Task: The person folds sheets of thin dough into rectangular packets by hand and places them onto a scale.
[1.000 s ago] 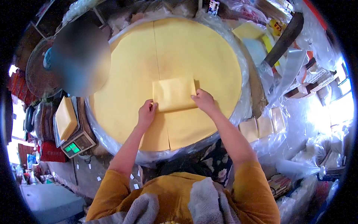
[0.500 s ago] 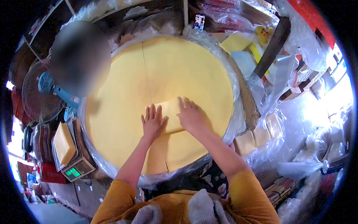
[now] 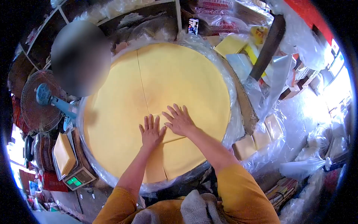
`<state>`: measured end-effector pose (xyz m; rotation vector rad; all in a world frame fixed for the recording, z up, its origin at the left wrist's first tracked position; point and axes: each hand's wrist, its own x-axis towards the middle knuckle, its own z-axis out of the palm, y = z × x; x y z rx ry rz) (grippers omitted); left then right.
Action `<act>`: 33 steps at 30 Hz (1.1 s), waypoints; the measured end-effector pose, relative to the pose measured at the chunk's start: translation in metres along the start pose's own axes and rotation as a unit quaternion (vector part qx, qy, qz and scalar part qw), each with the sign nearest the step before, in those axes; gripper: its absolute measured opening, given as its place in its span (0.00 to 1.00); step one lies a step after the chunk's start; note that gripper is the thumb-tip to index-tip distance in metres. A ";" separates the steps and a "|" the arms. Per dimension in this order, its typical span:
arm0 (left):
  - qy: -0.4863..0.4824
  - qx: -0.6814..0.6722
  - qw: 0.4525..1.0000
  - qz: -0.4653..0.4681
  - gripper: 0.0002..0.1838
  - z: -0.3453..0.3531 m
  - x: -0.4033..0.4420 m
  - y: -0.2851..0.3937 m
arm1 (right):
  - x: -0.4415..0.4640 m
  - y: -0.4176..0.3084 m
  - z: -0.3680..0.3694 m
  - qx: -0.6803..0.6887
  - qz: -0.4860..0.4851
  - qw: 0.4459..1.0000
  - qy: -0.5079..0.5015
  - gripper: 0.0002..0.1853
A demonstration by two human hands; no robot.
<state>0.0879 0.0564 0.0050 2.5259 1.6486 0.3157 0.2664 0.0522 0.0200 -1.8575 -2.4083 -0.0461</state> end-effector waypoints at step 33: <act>0.244 -0.768 0.554 -0.209 0.36 -0.139 -0.225 -0.129 | 0.021 -0.240 -0.108 0.755 0.037 0.638 -0.147 0.17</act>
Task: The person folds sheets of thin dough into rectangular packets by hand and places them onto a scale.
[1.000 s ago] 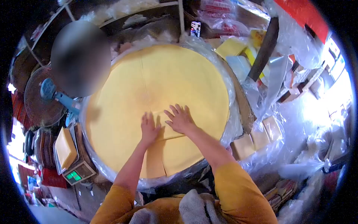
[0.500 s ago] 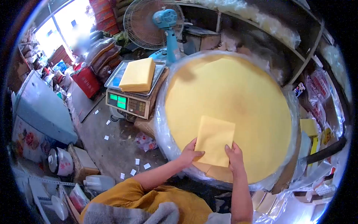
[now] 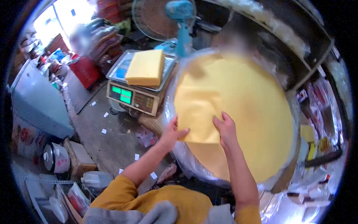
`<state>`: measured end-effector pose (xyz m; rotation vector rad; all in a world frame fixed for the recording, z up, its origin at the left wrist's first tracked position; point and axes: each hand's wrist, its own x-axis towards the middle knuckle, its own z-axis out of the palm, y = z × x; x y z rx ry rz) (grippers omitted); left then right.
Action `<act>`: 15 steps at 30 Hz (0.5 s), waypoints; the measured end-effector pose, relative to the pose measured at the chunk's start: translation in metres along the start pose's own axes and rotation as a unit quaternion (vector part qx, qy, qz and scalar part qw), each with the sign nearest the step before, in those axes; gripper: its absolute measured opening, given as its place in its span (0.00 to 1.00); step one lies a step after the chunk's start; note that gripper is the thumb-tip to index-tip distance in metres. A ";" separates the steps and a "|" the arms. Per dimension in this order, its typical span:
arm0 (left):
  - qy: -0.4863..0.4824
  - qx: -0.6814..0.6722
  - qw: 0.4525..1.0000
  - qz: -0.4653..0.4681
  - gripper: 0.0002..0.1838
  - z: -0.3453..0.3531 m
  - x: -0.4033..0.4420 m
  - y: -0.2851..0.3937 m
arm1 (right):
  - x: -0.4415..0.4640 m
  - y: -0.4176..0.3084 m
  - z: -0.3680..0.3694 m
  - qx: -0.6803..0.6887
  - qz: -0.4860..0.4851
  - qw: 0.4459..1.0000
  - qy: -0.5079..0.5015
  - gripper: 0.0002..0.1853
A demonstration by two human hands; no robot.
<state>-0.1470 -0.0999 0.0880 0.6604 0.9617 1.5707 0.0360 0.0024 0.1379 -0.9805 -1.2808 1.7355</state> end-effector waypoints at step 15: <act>-0.052 -0.031 0.996 -0.059 0.28 -0.032 0.006 0.024 | 0.002 -0.034 0.021 -0.081 -0.043 0.995 -0.043 0.14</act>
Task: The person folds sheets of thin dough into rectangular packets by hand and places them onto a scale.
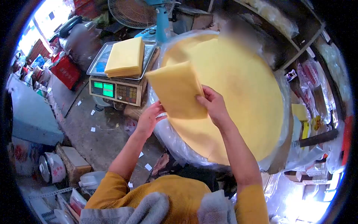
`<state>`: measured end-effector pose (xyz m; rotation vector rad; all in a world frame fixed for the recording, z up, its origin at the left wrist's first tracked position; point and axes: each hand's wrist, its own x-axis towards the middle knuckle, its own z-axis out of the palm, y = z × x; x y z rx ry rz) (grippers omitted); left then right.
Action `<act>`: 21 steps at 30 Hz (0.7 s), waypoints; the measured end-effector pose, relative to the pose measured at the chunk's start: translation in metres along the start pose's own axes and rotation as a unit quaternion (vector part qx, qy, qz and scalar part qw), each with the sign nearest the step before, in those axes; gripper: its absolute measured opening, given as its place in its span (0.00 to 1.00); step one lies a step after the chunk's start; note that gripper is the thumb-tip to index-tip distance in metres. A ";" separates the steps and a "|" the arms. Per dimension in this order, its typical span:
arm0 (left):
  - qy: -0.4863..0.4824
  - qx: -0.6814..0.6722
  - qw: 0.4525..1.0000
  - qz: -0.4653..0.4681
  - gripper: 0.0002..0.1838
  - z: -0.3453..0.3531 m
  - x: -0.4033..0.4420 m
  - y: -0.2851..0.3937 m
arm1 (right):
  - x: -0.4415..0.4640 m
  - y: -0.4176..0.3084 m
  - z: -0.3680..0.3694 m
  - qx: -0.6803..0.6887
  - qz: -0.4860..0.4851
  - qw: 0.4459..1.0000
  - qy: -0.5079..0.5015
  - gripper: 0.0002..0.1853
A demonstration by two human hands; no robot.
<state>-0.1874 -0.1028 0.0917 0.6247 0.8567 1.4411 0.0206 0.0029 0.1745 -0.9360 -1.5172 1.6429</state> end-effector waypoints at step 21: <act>0.172 0.197 0.956 0.134 0.43 -0.161 0.108 0.218 | -0.112 0.045 -0.086 -0.209 -0.023 0.975 0.072 0.17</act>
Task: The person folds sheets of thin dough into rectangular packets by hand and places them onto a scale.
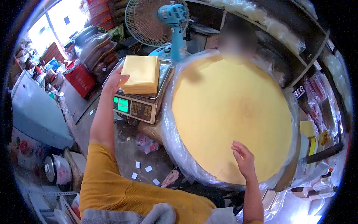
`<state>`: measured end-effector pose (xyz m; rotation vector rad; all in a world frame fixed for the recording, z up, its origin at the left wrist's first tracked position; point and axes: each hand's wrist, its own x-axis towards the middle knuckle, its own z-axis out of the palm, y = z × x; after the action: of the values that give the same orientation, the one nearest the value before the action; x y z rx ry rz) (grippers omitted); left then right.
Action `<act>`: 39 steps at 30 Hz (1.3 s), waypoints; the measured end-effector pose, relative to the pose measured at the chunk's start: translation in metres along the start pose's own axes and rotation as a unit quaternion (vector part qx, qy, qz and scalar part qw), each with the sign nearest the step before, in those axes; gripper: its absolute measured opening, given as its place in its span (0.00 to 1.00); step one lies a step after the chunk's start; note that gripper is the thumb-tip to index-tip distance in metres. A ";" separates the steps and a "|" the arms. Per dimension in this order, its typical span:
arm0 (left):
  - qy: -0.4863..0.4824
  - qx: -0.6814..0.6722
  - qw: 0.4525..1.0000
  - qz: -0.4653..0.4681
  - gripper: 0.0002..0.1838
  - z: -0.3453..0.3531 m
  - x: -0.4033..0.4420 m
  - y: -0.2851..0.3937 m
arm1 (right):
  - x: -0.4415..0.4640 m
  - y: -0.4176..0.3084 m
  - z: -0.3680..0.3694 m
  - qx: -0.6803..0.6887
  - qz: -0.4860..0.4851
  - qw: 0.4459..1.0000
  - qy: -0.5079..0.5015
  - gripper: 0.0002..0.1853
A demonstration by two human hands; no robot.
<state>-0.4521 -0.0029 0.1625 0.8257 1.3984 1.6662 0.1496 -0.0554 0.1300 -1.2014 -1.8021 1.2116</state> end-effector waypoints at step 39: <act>-0.398 0.353 0.774 0.342 0.16 0.255 -0.334 -0.183 | -0.112 0.141 0.024 -0.592 -0.220 0.772 0.068 0.22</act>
<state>-0.0436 -0.1634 0.0310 2.3734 1.0998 0.9019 0.2168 -0.1463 -0.0121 -1.2387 -2.5690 -0.4440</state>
